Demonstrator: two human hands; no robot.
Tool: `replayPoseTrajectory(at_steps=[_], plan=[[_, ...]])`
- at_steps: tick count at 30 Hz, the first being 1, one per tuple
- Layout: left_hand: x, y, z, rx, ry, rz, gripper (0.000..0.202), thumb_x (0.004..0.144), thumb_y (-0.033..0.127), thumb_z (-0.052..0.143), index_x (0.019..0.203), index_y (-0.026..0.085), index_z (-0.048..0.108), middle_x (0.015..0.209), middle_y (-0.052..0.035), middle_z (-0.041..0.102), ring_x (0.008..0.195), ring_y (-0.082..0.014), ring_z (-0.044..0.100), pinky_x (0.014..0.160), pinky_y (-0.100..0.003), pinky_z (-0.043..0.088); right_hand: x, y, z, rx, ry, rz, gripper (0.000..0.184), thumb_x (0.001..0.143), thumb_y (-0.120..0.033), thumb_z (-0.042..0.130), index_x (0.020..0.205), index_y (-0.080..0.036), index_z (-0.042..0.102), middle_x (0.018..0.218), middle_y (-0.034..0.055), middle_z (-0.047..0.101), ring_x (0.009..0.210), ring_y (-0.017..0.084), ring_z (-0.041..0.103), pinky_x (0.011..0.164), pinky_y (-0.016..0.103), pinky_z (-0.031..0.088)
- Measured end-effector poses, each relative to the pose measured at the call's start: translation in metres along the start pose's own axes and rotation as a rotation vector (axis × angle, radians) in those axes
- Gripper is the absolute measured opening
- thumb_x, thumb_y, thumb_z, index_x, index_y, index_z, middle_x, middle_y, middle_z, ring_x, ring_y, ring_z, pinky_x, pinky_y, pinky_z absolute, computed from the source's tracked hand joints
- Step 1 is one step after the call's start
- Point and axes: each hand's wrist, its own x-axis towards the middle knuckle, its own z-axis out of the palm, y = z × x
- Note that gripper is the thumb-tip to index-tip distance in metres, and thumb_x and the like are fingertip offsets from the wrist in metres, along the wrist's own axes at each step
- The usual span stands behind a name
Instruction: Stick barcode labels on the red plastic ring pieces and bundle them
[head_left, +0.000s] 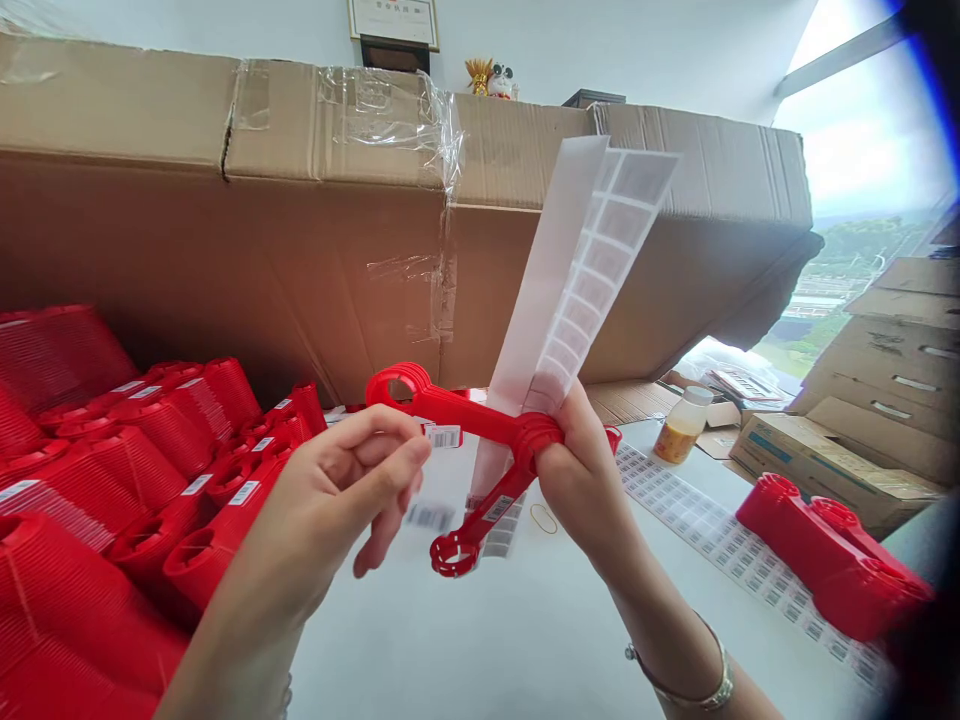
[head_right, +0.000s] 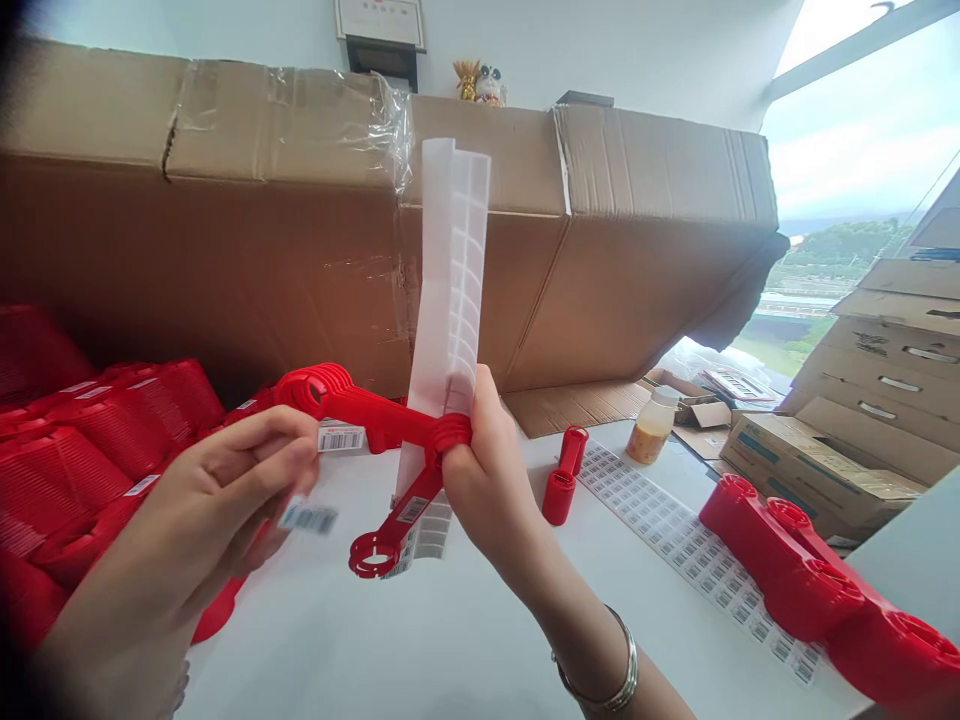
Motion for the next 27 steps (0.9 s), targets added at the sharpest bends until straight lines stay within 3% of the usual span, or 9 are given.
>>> replayPoseTrajectory(at_steps=[3, 9, 15, 20, 27], plan=[[-0.009, 0.009, 0.009, 0.08, 0.137, -0.067, 0.024, 0.092, 0.043, 0.066, 0.08, 0.023, 0.062, 0.044, 0.0094, 0.04, 0.036, -0.0039, 0.027, 0.035, -0.013, 0.021, -0.002, -0.002, 0.0, -0.016, -0.042, 0.021, 0.029, 0.077, 0.002, 0.04, 0.086, -0.025, 0.045, 0.08, -0.005, 0.055, 0.07, 0.013, 0.049, 0.054, 0.024, 0.042], [-0.016, 0.019, 0.027, 0.273, 0.225, -0.037, 0.016, 0.096, 0.03, 0.062, 0.082, 0.023, 0.068, 0.044, 0.0079, 0.042, 0.041, -0.0053, 0.033, 0.039, -0.012, 0.028, -0.006, -0.004, 0.003, -0.007, -0.097, 0.046, 0.028, 0.078, 0.001, 0.039, 0.086, -0.026, 0.043, 0.079, -0.0045, 0.051, 0.074, 0.015, 0.05, 0.053, 0.026, 0.04], [-0.012, 0.014, 0.02, 0.276, 0.201, -0.018, 0.018, 0.096, 0.033, 0.061, 0.082, 0.024, 0.067, 0.045, 0.0084, 0.041, 0.041, -0.0043, 0.033, 0.039, -0.01, 0.027, -0.006, -0.004, 0.002, 0.008, -0.12, 0.082, 0.026, 0.079, 0.0, 0.039, 0.084, -0.026, 0.041, 0.079, -0.0045, 0.051, 0.07, 0.015, 0.047, 0.053, 0.027, 0.039], [-0.006, 0.004, 0.009, 0.26, 0.086, 0.01, 0.025, 0.094, 0.048, 0.063, 0.085, 0.025, 0.067, 0.043, 0.0085, 0.042, 0.038, -0.0052, 0.034, 0.035, -0.011, 0.027, -0.007, -0.005, 0.001, 0.032, -0.135, 0.093, 0.026, 0.081, -0.001, 0.04, 0.084, -0.026, 0.042, 0.079, -0.0038, 0.05, 0.07, 0.015, 0.047, 0.052, 0.027, 0.039], [-0.005, 0.0, 0.007, 0.28, 0.077, 0.012, 0.027, 0.095, 0.05, 0.063, 0.086, 0.025, 0.067, 0.044, 0.0083, 0.041, 0.039, -0.0057, 0.033, 0.036, -0.012, 0.027, -0.007, -0.007, 0.0, 0.06, -0.143, 0.105, 0.024, 0.082, -0.002, 0.041, 0.084, -0.026, 0.041, 0.079, -0.0034, 0.049, 0.073, 0.016, 0.051, 0.052, 0.027, 0.039]])
